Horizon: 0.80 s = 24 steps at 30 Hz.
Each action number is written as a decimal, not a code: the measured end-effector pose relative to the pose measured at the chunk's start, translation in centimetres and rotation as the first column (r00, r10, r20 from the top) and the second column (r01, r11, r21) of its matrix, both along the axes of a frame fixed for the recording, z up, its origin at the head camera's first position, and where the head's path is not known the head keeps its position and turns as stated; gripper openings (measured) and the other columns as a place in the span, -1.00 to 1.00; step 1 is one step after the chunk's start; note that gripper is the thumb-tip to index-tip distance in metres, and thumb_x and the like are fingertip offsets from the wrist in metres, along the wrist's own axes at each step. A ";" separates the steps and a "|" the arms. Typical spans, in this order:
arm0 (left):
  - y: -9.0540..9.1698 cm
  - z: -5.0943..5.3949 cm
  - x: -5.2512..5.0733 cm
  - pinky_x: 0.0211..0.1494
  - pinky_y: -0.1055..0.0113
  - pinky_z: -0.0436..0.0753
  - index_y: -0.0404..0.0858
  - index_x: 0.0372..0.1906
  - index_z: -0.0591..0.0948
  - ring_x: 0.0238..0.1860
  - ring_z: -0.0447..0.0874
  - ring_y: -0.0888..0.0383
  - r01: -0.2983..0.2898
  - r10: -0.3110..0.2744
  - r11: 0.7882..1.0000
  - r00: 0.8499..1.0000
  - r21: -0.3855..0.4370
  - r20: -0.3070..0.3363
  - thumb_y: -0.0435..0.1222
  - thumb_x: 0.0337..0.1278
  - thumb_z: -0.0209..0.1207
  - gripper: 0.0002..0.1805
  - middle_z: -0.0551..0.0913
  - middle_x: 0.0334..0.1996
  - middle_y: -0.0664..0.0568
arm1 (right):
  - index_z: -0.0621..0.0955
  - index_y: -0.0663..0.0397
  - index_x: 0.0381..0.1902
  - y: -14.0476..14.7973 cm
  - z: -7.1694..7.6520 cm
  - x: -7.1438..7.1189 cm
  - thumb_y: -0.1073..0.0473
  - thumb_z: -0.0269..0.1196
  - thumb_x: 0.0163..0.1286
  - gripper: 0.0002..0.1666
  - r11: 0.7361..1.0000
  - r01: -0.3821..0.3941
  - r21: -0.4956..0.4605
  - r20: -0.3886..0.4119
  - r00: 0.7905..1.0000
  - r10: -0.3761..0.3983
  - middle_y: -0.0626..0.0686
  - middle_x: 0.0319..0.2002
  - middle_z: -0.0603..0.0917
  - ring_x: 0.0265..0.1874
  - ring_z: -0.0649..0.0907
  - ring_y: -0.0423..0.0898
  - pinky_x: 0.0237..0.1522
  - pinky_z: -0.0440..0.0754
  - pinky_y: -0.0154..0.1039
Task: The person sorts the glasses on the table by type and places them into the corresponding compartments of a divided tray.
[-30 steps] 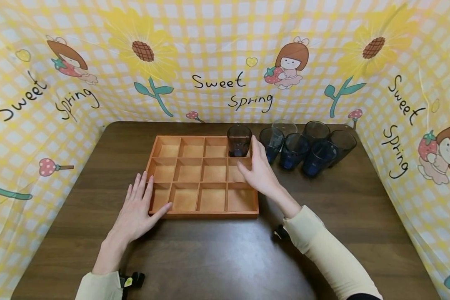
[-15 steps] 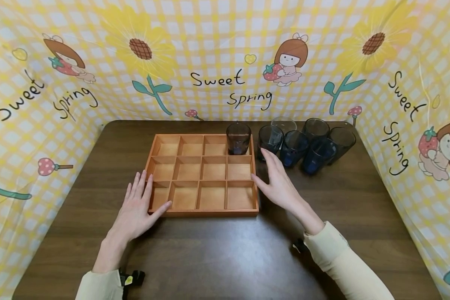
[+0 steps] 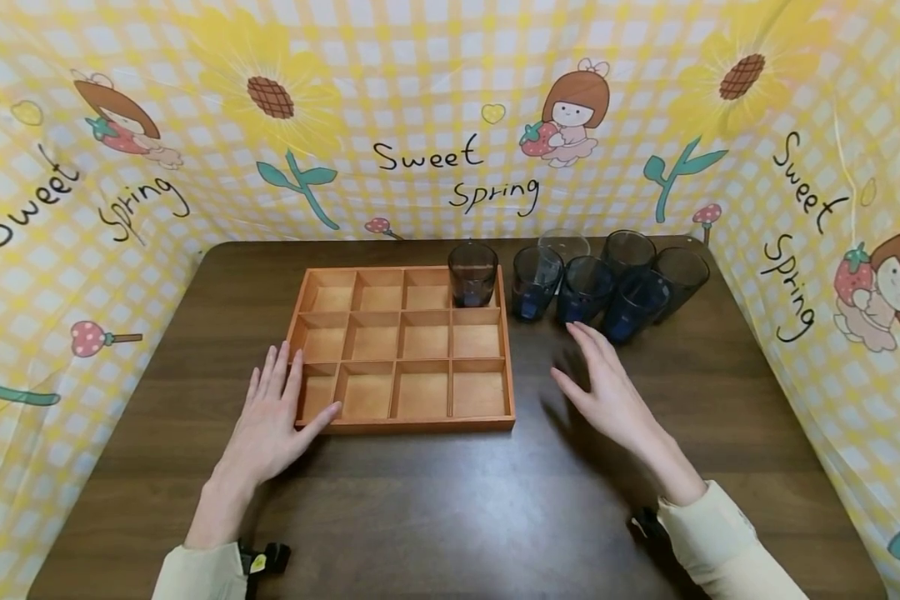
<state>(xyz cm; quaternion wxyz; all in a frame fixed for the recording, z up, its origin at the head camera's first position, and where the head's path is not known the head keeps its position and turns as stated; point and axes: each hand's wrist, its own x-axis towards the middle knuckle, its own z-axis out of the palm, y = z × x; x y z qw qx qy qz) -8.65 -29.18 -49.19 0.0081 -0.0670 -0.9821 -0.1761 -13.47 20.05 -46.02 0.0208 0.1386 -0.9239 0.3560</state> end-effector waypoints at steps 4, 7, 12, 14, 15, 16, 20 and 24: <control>0.0 0.0 0.1 0.85 -0.30 -0.24 -0.32 0.82 -0.13 0.85 -0.34 -0.32 -0.005 0.005 1.000 1.000 -0.005 -0.007 0.32 0.51 0.16 0.21 -0.21 0.82 -0.37 | 0.41 0.34 0.61 2.1 -0.2 0.2 0.17 0.37 0.60 -0.24 0.999 0.033 0.021 -0.038 0.999 -0.033 0.40 0.59 0.40 0.61 0.40 0.35 0.61 0.35 0.38; 0.0 0.0 0.1 0.86 -0.27 -0.28 -0.32 0.82 -0.13 0.85 -0.34 -0.32 -0.009 0.009 1.000 1.000 -0.004 -0.010 0.31 0.51 0.16 0.21 -0.21 0.82 -0.37 | 0.50 0.36 0.52 3.7 -0.2 0.1 0.22 0.38 0.57 -0.33 0.998 0.067 0.017 -0.081 0.995 -0.066 0.42 0.49 0.52 0.52 0.50 0.38 0.54 0.43 0.39; -0.1 0.0 0.1 0.86 -0.27 -0.28 -0.32 0.82 -0.13 0.85 -0.33 -0.32 -0.008 0.008 1.000 1.000 -0.001 -0.020 0.31 0.51 0.17 0.21 -0.20 0.82 -0.36 | 0.58 0.40 0.42 6.3 -0.3 -0.3 0.25 0.41 0.53 -0.40 0.992 0.129 -0.001 -0.126 0.984 -0.128 0.45 0.37 0.60 0.42 0.57 0.43 0.45 0.49 0.43; -0.1 0.0 0.1 0.86 -0.26 -0.28 -0.31 0.82 -0.13 0.85 -0.33 -0.32 -0.010 0.010 1.000 1.000 0.004 -0.019 0.30 0.51 0.17 0.21 -0.20 0.82 -0.36 | 0.59 0.42 0.39 7.3 -0.4 -0.6 0.25 0.42 0.52 -0.42 0.989 0.148 0.004 -0.136 0.980 -0.146 0.47 0.34 0.62 0.39 0.58 0.45 0.42 0.49 0.45; 0.0 0.0 0.1 0.86 -0.26 -0.27 -0.31 0.82 -0.13 0.85 -0.33 -0.32 -0.010 0.010 1.000 1.000 0.004 -0.017 0.30 0.51 0.17 0.21 -0.20 0.82 -0.36 | 0.60 0.43 0.37 7.8 -0.3 -0.8 0.25 0.42 0.51 -0.43 0.988 0.156 0.006 -0.136 0.979 -0.153 0.49 0.32 0.62 0.38 0.59 0.46 0.41 0.50 0.45; 0.0 0.0 0.1 0.86 -0.26 -0.28 -0.31 0.82 -0.13 0.85 -0.33 -0.32 -0.011 0.011 1.000 1.000 0.005 -0.015 0.31 0.51 0.17 0.21 -0.20 0.82 -0.36 | 0.61 0.44 0.36 8.2 -0.3 -1.0 0.25 0.42 0.50 -0.44 0.987 0.163 0.010 -0.140 0.977 -0.160 0.50 0.30 0.63 0.36 0.59 0.47 0.40 0.50 0.45; 0.1 -0.1 0.1 0.86 -0.26 -0.27 -0.31 0.82 -0.14 0.85 -0.33 -0.32 -0.011 0.011 1.000 1.000 0.005 -0.006 0.31 0.51 0.17 0.21 -0.21 0.82 -0.36 | 0.61 0.47 0.34 10.1 -0.2 -1.9 0.24 0.40 0.51 -0.44 0.981 0.194 0.023 -0.110 0.975 -0.191 0.56 0.25 0.65 0.30 0.62 0.51 0.36 0.51 0.45; 0.1 -0.1 0.0 0.86 -0.29 -0.24 -0.31 0.82 -0.14 0.85 -0.33 -0.31 -0.008 0.008 1.000 1.000 0.004 -0.005 0.31 0.51 0.17 0.21 -0.22 0.82 -0.35 | 0.50 0.51 0.44 11.8 -0.3 -2.8 0.20 0.37 0.55 -0.34 0.964 0.266 0.001 -0.019 0.964 -0.266 0.60 0.26 0.65 0.29 0.65 0.54 0.34 0.55 0.44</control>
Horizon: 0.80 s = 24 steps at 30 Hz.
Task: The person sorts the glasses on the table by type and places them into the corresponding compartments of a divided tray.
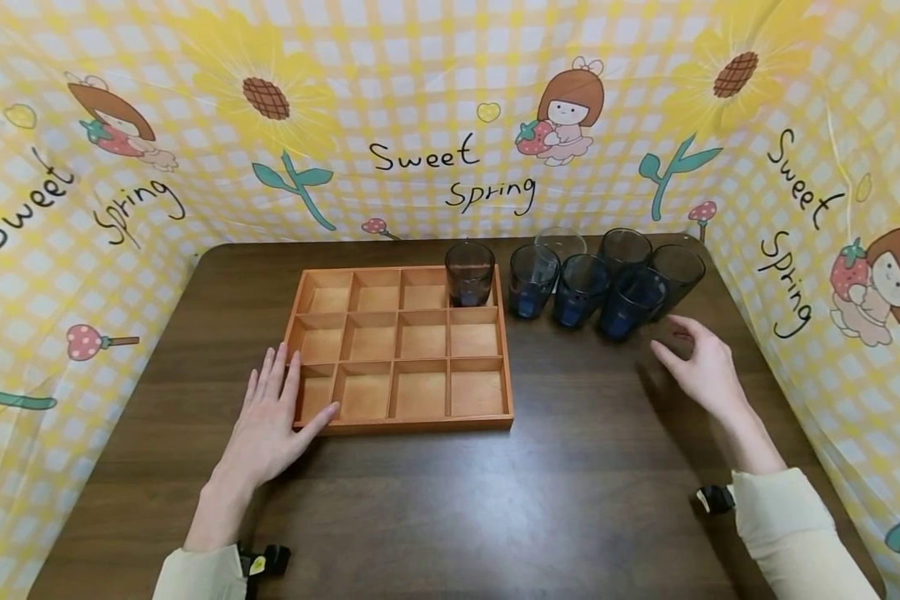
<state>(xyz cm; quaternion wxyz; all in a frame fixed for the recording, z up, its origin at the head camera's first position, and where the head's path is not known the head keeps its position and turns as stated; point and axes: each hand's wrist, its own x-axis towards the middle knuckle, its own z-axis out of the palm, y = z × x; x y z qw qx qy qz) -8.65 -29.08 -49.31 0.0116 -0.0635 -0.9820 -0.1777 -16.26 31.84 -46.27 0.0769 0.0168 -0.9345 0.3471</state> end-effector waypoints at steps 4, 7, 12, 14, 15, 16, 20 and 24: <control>-0.1 0.0 0.0 0.86 -0.28 -0.24 -0.30 0.82 -0.13 0.85 -0.33 -0.31 0.000 0.000 1.000 1.000 0.004 -0.003 0.31 0.51 0.17 0.21 -0.22 0.82 -0.34 | 0.29 0.51 0.61 1.3 -0.3 -1.4 0.16 0.34 0.59 -0.15 0.993 0.083 -0.087 0.095 0.993 -0.074 0.59 0.37 0.58 0.37 0.61 0.55 0.41 0.54 0.42; -0.1 0.0 0.0 0.86 -0.27 -0.25 -0.31 0.82 -0.13 0.85 -0.32 -0.31 0.000 0.000 1.000 1.000 0.004 -0.003 0.31 0.51 0.17 0.21 -0.21 0.82 -0.35 | 0.06 0.48 0.71 2.2 -0.5 -2.5 0.13 0.30 0.62 0.00 0.985 0.101 -0.140 0.147 0.986 -0.080 0.61 0.51 0.43 0.49 0.49 0.57 0.51 0.44 0.43; -0.2 0.0 -0.1 0.85 -0.30 -0.22 -0.31 0.82 -0.13 0.85 -0.32 -0.31 -0.002 0.002 1.000 1.000 -0.001 -0.004 0.31 0.51 0.17 0.21 -0.22 0.83 -0.34 | -0.25 0.38 0.77 3.1 -0.9 -4.3 0.06 0.28 0.64 0.21 0.979 0.073 -0.189 0.173 0.984 -0.040 0.59 0.65 0.22 0.61 0.30 0.60 0.61 0.27 0.46; -0.3 0.0 -0.1 0.85 -0.31 -0.21 -0.31 0.82 -0.13 0.85 -0.32 -0.31 -0.001 0.001 1.000 1.000 -0.001 -0.002 0.31 0.51 0.16 0.21 -0.23 0.83 -0.33 | -0.34 0.29 0.78 3.2 -1.0 -4.8 0.05 0.31 0.62 0.29 0.977 0.066 -0.204 0.177 0.984 -0.029 0.57 0.67 0.19 0.64 0.27 0.58 0.62 0.25 0.46; -0.3 0.0 -0.1 0.85 -0.30 -0.22 -0.31 0.82 -0.13 0.85 -0.32 -0.31 -0.001 0.001 1.000 1.000 0.000 0.001 0.31 0.51 0.16 0.21 -0.24 0.83 -0.33 | -0.38 0.25 0.78 3.2 -1.1 -5.0 0.06 0.33 0.61 0.32 0.977 0.063 -0.206 0.179 0.983 -0.026 0.56 0.67 0.19 0.65 0.26 0.57 0.62 0.25 0.46; -0.3 0.0 -0.1 0.85 -0.30 -0.22 -0.31 0.82 -0.13 0.85 -0.33 -0.30 -0.001 0.001 1.000 1.000 0.000 0.003 0.32 0.51 0.16 0.21 -0.24 0.83 -0.32 | -0.41 0.21 0.78 3.3 -1.2 -5.3 0.07 0.35 0.60 0.36 0.975 0.060 -0.214 0.180 0.983 -0.022 0.56 0.67 0.18 0.65 0.25 0.56 0.62 0.26 0.45; -0.2 0.1 0.0 0.86 -0.28 -0.24 -0.31 0.82 -0.14 0.85 -0.34 -0.30 -0.003 0.003 1.000 1.000 0.002 0.012 0.32 0.52 0.15 0.21 -0.24 0.83 -0.32 | -0.45 0.08 0.79 3.4 -1.6 -6.1 0.14 0.41 0.54 0.44 0.969 0.054 -0.240 0.179 0.984 -0.011 0.56 0.68 0.18 0.66 0.24 0.56 0.64 0.23 0.45; -0.2 0.1 0.0 0.86 -0.29 -0.24 -0.30 0.82 -0.15 0.85 -0.35 -0.29 -0.004 0.004 1.000 1.000 0.005 0.021 0.32 0.52 0.15 0.21 -0.26 0.83 -0.31 | -0.36 0.01 0.81 3.3 -2.0 -6.8 0.19 0.43 0.51 0.40 0.964 0.064 -0.257 0.172 0.985 -0.020 0.57 0.65 0.25 0.64 0.30 0.53 0.66 0.27 0.38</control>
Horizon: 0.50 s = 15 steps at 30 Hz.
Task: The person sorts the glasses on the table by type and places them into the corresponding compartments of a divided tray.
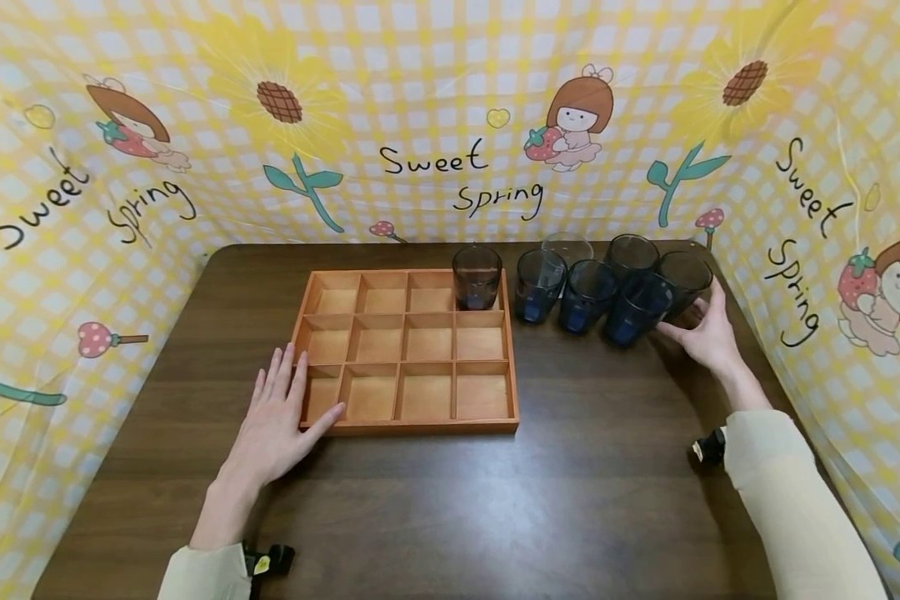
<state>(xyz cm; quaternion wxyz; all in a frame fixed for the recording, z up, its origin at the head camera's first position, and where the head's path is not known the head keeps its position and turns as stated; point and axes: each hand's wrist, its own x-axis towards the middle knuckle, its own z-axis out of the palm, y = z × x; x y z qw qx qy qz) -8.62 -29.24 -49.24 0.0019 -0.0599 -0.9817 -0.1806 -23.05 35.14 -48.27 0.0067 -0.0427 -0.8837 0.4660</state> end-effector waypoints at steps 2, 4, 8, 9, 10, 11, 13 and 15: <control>0.1 0.0 0.0 0.85 -0.30 -0.23 -0.30 0.82 -0.15 0.85 -0.35 -0.29 0.000 0.000 1.000 1.000 0.002 0.000 0.32 0.52 0.15 0.21 -0.26 0.83 -0.31 | -0.30 0.03 0.81 -0.2 -0.2 -0.2 0.21 0.42 0.50 0.36 1.000 0.012 -0.006 -0.003 1.000 -0.012 0.58 0.62 0.30 0.61 0.36 0.52 0.64 0.33 0.35; 0.1 -0.1 0.0 0.85 -0.31 -0.22 -0.29 0.82 -0.15 0.85 -0.34 -0.29 0.000 0.000 1.000 1.000 0.002 -0.002 0.33 0.51 0.15 0.21 -0.25 0.83 -0.31 | -0.24 0.09 0.80 -0.3 -0.4 -0.3 0.19 0.40 0.51 0.29 1.000 0.028 0.014 -0.004 1.000 -0.028 0.57 0.59 0.35 0.58 0.43 0.50 0.61 0.40 0.28; 0.1 -0.1 0.0 0.85 -0.31 -0.21 -0.29 0.82 -0.14 0.85 -0.33 -0.29 -0.001 0.001 1.000 1.000 -0.003 -0.006 0.33 0.51 0.15 0.21 -0.24 0.83 -0.30 | -0.08 0.22 0.73 -0.7 -0.7 -0.6 0.18 0.40 0.50 0.15 0.998 0.051 0.035 -0.031 0.998 -0.050 0.55 0.51 0.49 0.49 0.55 0.43 0.48 0.57 -0.10; 0.1 -0.2 0.0 0.85 -0.31 -0.21 -0.29 0.82 -0.14 0.85 -0.34 -0.28 -0.002 0.002 1.000 1.000 -0.004 -0.005 0.33 0.50 0.15 0.21 -0.24 0.83 -0.30 | -0.03 0.24 0.71 -0.7 -0.8 -0.6 0.16 0.40 0.49 0.11 0.997 0.056 0.047 -0.041 0.998 -0.054 0.55 0.48 0.52 0.46 0.58 0.42 0.39 0.58 -0.24; 0.1 -0.2 0.0 0.85 -0.30 -0.22 -0.29 0.82 -0.14 0.85 -0.34 -0.28 -0.003 0.003 1.000 1.000 -0.004 -0.005 0.33 0.50 0.15 0.21 -0.24 0.83 -0.30 | 0.00 0.26 0.68 -0.8 -0.8 -0.7 0.16 0.40 0.49 0.08 0.997 0.060 0.055 -0.054 0.997 -0.058 0.55 0.45 0.55 0.42 0.60 0.39 0.30 0.57 -0.36; 0.1 -0.2 0.0 0.85 -0.30 -0.22 -0.29 0.82 -0.13 0.85 -0.33 -0.29 -0.004 0.004 1.000 1.000 -0.004 -0.006 0.33 0.50 0.15 0.22 -0.24 0.83 -0.30 | 0.04 0.27 0.67 -0.8 -0.8 -0.7 0.15 0.40 0.48 0.06 0.996 0.066 0.065 -0.066 0.996 -0.062 0.55 0.42 0.58 0.38 0.63 0.36 0.20 0.52 -0.47; 0.0 -0.2 0.0 0.85 -0.30 -0.21 -0.29 0.82 -0.13 0.85 -0.33 -0.29 -0.006 0.006 1.000 1.000 -0.006 -0.009 0.34 0.50 0.16 0.22 -0.23 0.83 -0.30 | 0.04 0.22 0.71 -0.9 -0.9 -0.9 0.16 0.42 0.46 0.10 0.994 0.078 0.080 -0.093 0.993 -0.070 0.54 0.36 0.62 0.26 0.67 0.23 0.06 0.41 -0.58; 0.0 -0.2 0.1 0.85 -0.31 -0.20 -0.28 0.82 -0.14 0.85 -0.33 -0.29 -0.008 0.008 1.000 1.000 -0.006 -0.007 0.34 0.50 0.16 0.22 -0.24 0.84 -0.30 | 0.03 0.12 0.76 -0.9 -0.9 -1.0 0.20 0.45 0.43 0.16 0.993 0.086 0.078 -0.123 0.989 -0.076 0.51 0.33 0.63 0.14 0.69 -0.09 0.03 0.40 -0.62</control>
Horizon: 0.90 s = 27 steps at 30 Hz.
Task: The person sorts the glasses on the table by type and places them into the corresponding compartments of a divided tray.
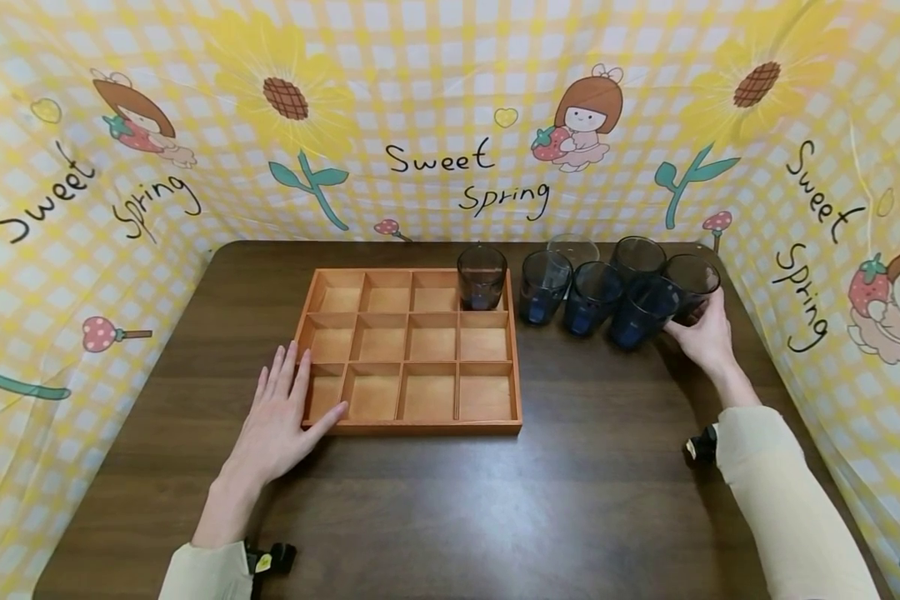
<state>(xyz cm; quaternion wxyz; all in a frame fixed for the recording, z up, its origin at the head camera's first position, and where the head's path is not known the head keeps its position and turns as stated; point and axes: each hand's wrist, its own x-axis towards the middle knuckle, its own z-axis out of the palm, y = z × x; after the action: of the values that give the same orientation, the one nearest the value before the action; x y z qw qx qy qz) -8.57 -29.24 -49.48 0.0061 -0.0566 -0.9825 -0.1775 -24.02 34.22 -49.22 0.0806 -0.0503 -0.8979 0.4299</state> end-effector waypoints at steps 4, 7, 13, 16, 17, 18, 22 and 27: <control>0.0 -0.1 0.0 0.84 -0.33 -0.18 -0.28 0.83 -0.14 0.85 -0.33 -0.29 0.000 0.000 1.000 1.000 0.002 0.001 0.33 0.50 0.16 0.22 -0.24 0.84 -0.29 | 0.04 -0.09 0.81 -0.2 -0.4 0.0 0.28 0.50 0.36 0.26 0.999 0.017 -0.044 -0.060 0.998 -0.019 0.30 0.21 0.65 -0.11 0.51 -0.61 0.03 0.44 -0.67; 0.1 -0.1 0.1 0.84 -0.34 -0.17 -0.28 0.82 -0.13 0.85 -0.33 -0.29 0.001 -0.001 1.000 1.000 0.005 0.000 0.33 0.50 0.16 0.21 -0.24 0.84 -0.29 | 0.08 -0.12 0.80 -0.4 -0.6 0.2 0.31 0.51 0.34 0.25 0.996 0.046 -0.076 -0.093 0.994 -0.053 0.00 0.06 0.62 -0.17 0.48 -0.67 0.01 0.45 -0.70; 0.1 -0.1 0.1 0.84 -0.33 -0.19 -0.29 0.82 -0.14 0.85 -0.34 -0.30 0.007 -0.007 1.000 1.000 0.010 -0.001 0.32 0.50 0.17 0.21 -0.24 0.83 -0.30 | 0.14 -0.23 0.77 -0.6 -0.6 0.7 0.31 0.53 0.31 0.23 0.986 0.109 -0.124 -0.116 0.986 -0.124 -0.29 -0.05 0.54 -0.17 0.54 -0.61 -0.04 0.50 -0.68; 0.1 0.0 0.1 0.85 -0.31 -0.21 -0.28 0.83 -0.14 0.85 -0.34 -0.30 0.008 -0.008 1.000 1.000 0.013 -0.007 0.32 0.51 0.17 0.21 -0.24 0.83 -0.30 | 0.16 -0.23 0.76 -0.5 -0.5 0.8 0.29 0.52 0.33 0.19 0.983 0.129 -0.128 -0.109 0.984 -0.143 -0.11 0.07 0.60 -0.16 0.53 -0.60 -0.05 0.50 -0.67; 0.1 0.0 0.1 0.85 -0.31 -0.20 -0.28 0.83 -0.14 0.85 -0.34 -0.30 0.009 -0.009 1.000 1.000 0.013 -0.009 0.32 0.50 0.18 0.21 -0.24 0.83 -0.30 | 0.16 -0.24 0.76 -0.4 -0.4 0.9 0.28 0.52 0.34 0.19 0.983 0.134 -0.127 -0.104 0.984 -0.147 -0.05 0.12 0.61 -0.15 0.53 -0.60 -0.04 0.49 -0.67; 0.1 0.0 0.1 0.85 -0.31 -0.21 -0.28 0.83 -0.14 0.85 -0.34 -0.30 0.009 -0.009 1.000 1.000 0.012 -0.010 0.32 0.50 0.18 0.21 -0.24 0.83 -0.30 | 0.16 -0.24 0.76 -0.3 -0.4 1.0 0.28 0.51 0.34 0.18 0.982 0.140 -0.126 -0.099 0.983 -0.153 0.00 0.18 0.61 -0.14 0.52 -0.61 -0.04 0.49 -0.68; 0.1 -0.1 0.1 0.85 -0.32 -0.19 -0.28 0.83 -0.13 0.85 -0.32 -0.30 0.009 -0.009 1.000 1.000 0.009 -0.016 0.32 0.50 0.18 0.21 -0.23 0.83 -0.31 | 0.19 -0.21 0.73 -0.1 -0.2 1.4 0.24 0.51 0.36 0.13 0.974 0.173 -0.147 -0.076 0.980 -0.185 -0.07 0.19 0.62 -0.16 0.53 -0.63 -0.09 0.51 -0.70; 0.1 -0.1 0.0 0.85 -0.32 -0.19 -0.28 0.83 -0.13 0.85 -0.31 -0.31 0.007 -0.007 1.000 1.000 0.008 -0.017 0.32 0.49 0.18 0.22 -0.22 0.83 -0.31 | 0.27 -0.09 0.66 -0.2 0.4 1.9 0.18 0.53 0.36 0.03 0.961 0.199 -0.194 -0.086 0.972 -0.219 -0.38 -0.12 0.57 -0.24 0.59 -0.61 -0.19 0.56 -0.71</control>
<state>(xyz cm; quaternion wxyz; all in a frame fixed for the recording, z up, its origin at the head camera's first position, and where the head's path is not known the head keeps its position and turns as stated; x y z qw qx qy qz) -8.55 -29.17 -49.56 0.0140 -0.0615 -0.9815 -0.1808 -22.11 33.98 -48.84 0.1683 -0.1292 -0.8382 0.5023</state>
